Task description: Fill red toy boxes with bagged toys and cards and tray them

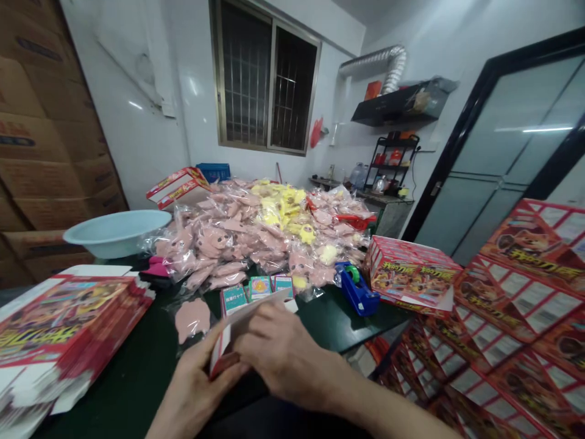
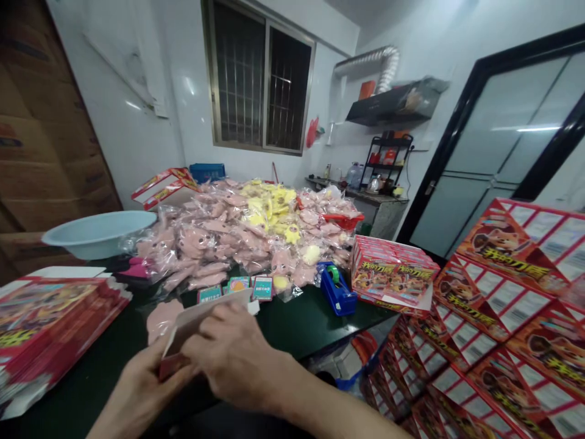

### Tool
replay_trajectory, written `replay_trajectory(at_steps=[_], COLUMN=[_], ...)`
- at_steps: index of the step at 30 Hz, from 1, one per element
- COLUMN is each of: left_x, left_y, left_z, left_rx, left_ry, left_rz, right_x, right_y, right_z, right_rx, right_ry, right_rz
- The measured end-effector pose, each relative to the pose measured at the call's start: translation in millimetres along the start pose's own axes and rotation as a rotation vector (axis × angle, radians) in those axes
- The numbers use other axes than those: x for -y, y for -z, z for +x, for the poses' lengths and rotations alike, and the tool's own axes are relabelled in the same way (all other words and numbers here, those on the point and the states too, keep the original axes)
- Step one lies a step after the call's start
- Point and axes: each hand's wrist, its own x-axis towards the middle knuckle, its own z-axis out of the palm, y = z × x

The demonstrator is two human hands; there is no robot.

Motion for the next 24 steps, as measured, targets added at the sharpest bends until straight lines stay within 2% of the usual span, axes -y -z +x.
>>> replay_trajectory(at_steps=[1,3,4,6,7,8,11,14,18,21,24], left_x=[0,4,7,13,15,16,17,15,14,14,11], left_y=[-4.2,-12.1,-15.0,-18.3,-18.9,-19.0,-18.3,-17.4,-16.9,-18.2,-20.2], left_z=[1,0,-3,-9,-11,-14,-16,-14,-12,-14,-15], left_rx=[0.074,0.15,0.128,0.089,0.076,0.066,0.041,0.008,-0.026,-0.059,-0.089], left_ry=[0.018,0.067,0.093,0.129,0.141,0.151,0.163,0.159,0.149,0.219,0.33], left_rz=[-0.042,-0.125,-0.144,-0.16,-0.163,-0.165,-0.156,-0.115,-0.078,-0.093,-0.167], right_x=[3,3,-4,-32,-53,-76,-147,-187,-188,-180,-171], right_y=[-4,-8,-6,0,3,4,-7,-36,-67,-65,-38], right_z=[0,-5,-10,-22,-27,-32,-38,-34,-29,-31,-34], right_rx=[-0.029,-0.179,-0.271,-0.36,-0.332,-0.239,-0.099,-0.051,-0.133,-0.225,-0.302], right_ry=[0.025,0.004,-0.074,-0.418,-0.655,-0.93,-1.146,-1.221,-1.206,-1.137,-1.031], right_rz=[0.03,0.104,0.123,0.07,0.001,-0.085,-0.152,-0.192,-0.181,-0.115,0.004])
